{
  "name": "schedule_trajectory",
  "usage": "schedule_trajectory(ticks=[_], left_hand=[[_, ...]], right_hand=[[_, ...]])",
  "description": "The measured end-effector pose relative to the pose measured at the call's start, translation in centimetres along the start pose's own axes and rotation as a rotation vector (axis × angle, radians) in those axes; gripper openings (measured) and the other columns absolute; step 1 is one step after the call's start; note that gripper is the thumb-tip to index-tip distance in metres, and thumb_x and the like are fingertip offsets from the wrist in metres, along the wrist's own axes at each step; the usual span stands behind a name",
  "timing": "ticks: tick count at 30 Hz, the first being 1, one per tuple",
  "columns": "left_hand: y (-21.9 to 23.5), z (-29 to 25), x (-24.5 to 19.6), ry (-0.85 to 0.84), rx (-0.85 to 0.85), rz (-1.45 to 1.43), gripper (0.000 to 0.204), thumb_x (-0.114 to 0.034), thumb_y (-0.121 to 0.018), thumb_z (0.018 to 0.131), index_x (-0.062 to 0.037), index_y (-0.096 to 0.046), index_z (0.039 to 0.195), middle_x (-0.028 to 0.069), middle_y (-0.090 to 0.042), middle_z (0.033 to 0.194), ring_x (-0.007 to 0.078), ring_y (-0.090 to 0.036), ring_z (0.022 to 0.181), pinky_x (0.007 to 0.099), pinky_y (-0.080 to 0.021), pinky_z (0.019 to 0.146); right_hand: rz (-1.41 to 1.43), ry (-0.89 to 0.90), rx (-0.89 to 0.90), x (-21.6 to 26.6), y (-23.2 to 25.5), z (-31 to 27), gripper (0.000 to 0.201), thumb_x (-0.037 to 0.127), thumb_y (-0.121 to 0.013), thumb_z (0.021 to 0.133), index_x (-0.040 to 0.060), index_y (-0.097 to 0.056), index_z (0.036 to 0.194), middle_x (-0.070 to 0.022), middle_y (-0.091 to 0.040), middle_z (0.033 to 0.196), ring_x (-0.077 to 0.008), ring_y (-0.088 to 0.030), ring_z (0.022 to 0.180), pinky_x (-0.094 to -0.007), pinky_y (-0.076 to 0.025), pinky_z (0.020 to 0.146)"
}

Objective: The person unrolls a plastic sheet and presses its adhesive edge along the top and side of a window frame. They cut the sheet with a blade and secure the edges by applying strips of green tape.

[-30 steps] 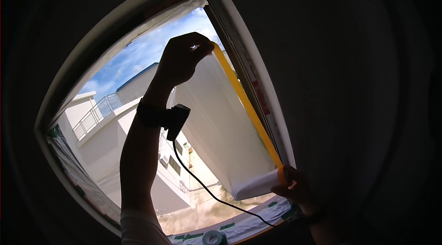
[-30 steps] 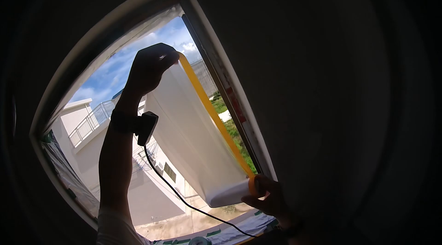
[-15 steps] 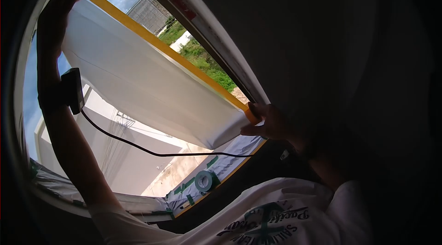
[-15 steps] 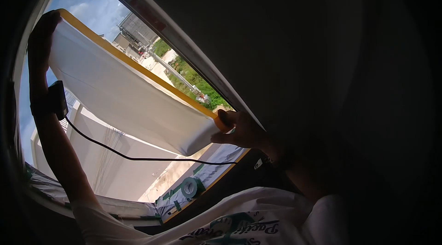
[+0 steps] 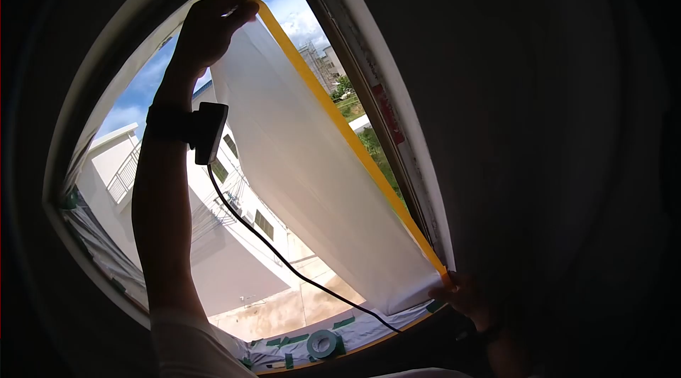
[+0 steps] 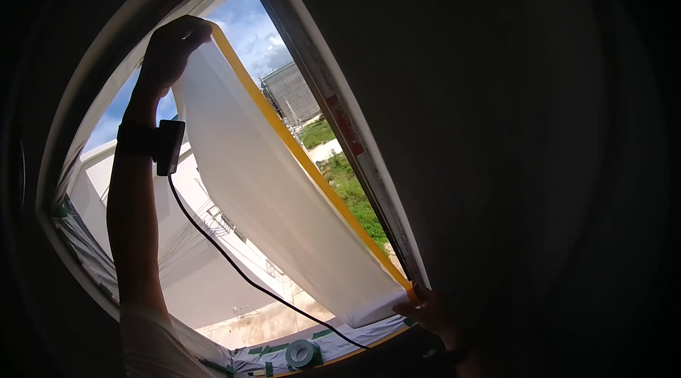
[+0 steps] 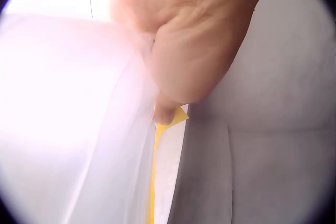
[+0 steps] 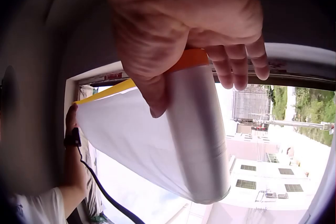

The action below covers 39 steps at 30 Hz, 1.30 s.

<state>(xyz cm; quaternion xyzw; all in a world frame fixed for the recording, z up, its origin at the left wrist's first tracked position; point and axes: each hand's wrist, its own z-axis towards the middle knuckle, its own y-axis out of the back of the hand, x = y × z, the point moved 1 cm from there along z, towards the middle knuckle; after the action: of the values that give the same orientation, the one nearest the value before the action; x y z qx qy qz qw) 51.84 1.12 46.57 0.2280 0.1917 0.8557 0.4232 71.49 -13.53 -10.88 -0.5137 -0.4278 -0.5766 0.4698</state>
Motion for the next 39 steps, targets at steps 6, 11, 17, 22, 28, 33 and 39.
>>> schedule_trajectory(ticks=[6,11,17,22,28,33,39], left_hand=[[2.8,3.6,-1.4,0.025,0.012,0.171,0.029,-0.037,-0.064,0.095,-0.0115,-0.073,0.107,0.0072,-0.073,0.098,0.0167,-0.067,0.075,0.0324,-0.054,0.075],[3.2,4.8,-0.2,-0.109,0.009,0.185,0.029,-0.037,-0.062,0.096,-0.012,-0.072,0.108,0.009,-0.073,0.099,0.0161,-0.069,0.073,0.0289,-0.057,0.071],[3.3,8.1,1.3,-0.233,-0.042,0.292,0.027,-0.034,-0.062,0.096,-0.0107,-0.072,0.105,0.0101,-0.072,0.103,0.0247,-0.07,0.091,0.035,-0.055,0.083],[3.0,9.1,2.1,-0.417,-0.035,0.54,0.023,-0.025,-0.058,0.098,-0.0095,-0.071,0.108,0.0085,-0.07,0.097,0.017,-0.064,0.07,0.03,-0.053,0.069],[3.1,11.2,4.2,-0.434,-0.117,0.654,0.022,-0.03,-0.059,0.098,-0.0137,-0.074,0.1,0.0056,-0.071,0.097,0.0235,-0.069,0.09,0.0356,-0.054,0.082],[2.1,12.5,3.2,-0.314,-0.136,0.632,0.02,-0.028,-0.059,0.097,-0.0146,-0.074,0.099,0.0046,-0.071,0.099,0.022,-0.068,0.095,0.0359,-0.055,0.087],[0.1,14.8,2.4,-0.462,-0.217,1.028,0.021,-0.025,-0.058,0.096,-0.0201,-0.072,0.11,0.0026,-0.067,0.116,0.0219,-0.065,0.106,0.0367,-0.052,0.096]], right_hand=[[0.158,-0.046,-0.029,-2.2,-0.3,0.9,0.05,0.038,-0.081,0.081,0.0006,-0.068,0.111,-0.0096,-0.071,0.093,-0.0171,-0.066,0.089,-0.0326,-0.052,0.082],[0.067,-0.113,-0.197,-3.0,-0.9,1.5,0.037,0.038,-0.077,0.084,0.0033,-0.068,0.094,-0.004,-0.063,0.075,-0.0121,-0.058,0.067,-0.0293,-0.047,0.062],[0.179,-0.2,-0.23,-1.1,-3.0,3.1,0.033,0.03,-0.078,0.084,0.0002,-0.067,0.093,-0.0057,-0.062,0.071,-0.0148,-0.059,0.064,-0.0308,-0.049,0.06],[0.149,-0.176,-0.08,-3.1,-3.8,3.7,0.033,0.027,-0.078,0.083,-0.0018,-0.069,0.097,-0.0088,-0.066,0.075,-0.0179,-0.065,0.069,-0.0324,-0.053,0.067],[-0.029,0.082,-0.11,1.7,-4.7,1.9,0.032,0.031,-0.081,0.08,0.0013,-0.072,0.087,-0.0031,-0.064,0.07,-0.0119,-0.061,0.065,-0.0305,-0.048,0.062],[0.249,0.106,-0.095,-1.0,-5.3,3.4,0.028,0.029,-0.081,0.081,0.0025,-0.07,0.083,0.0009,-0.062,0.069,-0.007,-0.057,0.067,-0.0265,-0.046,0.062],[0.517,0.125,-0.262,-3.3,-4.1,3.9,0.031,0.033,-0.078,0.083,0.0028,-0.07,0.086,-0.0018,-0.062,0.073,-0.0091,-0.057,0.071,-0.0306,-0.046,0.065]])
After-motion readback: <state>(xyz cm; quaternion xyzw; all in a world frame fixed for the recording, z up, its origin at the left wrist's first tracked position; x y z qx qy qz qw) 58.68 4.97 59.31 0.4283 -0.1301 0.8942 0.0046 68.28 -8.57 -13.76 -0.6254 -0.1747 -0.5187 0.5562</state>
